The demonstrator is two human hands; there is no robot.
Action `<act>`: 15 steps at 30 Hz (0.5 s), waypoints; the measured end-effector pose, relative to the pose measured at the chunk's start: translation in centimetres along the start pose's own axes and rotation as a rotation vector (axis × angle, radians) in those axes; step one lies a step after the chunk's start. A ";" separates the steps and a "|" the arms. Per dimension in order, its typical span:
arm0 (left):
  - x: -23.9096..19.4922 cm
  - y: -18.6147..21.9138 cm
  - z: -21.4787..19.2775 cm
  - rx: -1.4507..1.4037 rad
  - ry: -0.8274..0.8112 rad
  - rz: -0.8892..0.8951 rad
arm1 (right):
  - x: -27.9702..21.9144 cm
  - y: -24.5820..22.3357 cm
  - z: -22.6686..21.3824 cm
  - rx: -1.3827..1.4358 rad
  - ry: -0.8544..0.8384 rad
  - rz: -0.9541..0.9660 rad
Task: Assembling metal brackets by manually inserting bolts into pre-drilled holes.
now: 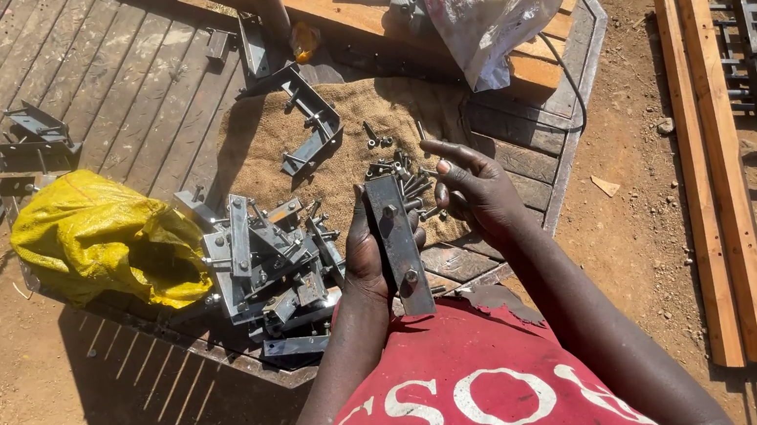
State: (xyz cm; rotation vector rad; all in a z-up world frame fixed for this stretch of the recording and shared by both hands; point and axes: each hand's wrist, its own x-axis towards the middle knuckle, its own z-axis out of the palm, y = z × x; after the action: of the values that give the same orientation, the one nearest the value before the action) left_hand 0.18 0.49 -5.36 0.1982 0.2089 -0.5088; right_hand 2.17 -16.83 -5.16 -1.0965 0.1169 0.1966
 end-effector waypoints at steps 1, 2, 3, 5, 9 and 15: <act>0.1 -0.1 -0.1 -0.002 0.003 0.001 | -0.2 -0.6 0.5 -0.001 0.000 0.004; 0.3 -0.2 -0.2 -0.012 -0.011 -0.003 | -0.4 -1.2 0.9 0.021 -0.066 -0.033; 0.5 -0.1 -0.4 -0.019 -0.026 -0.002 | -0.4 -1.7 1.5 0.044 -0.137 -0.071; 0.8 -0.1 -1.2 -0.028 -0.025 -0.006 | -0.4 -1.8 1.8 0.053 -0.112 -0.022; 0.3 -0.1 -0.1 -0.039 -0.033 -0.016 | 0.7 -0.6 0.2 0.032 -0.029 0.002; -0.3 0.2 1.6 0.035 0.062 -0.011 | 0.5 0.0 0.2 0.108 0.007 0.032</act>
State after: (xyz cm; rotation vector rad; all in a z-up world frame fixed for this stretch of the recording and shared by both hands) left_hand 0.28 0.44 -3.73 0.2470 0.2617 -0.5183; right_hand 2.70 -16.57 -5.16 -0.9884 0.1500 0.2133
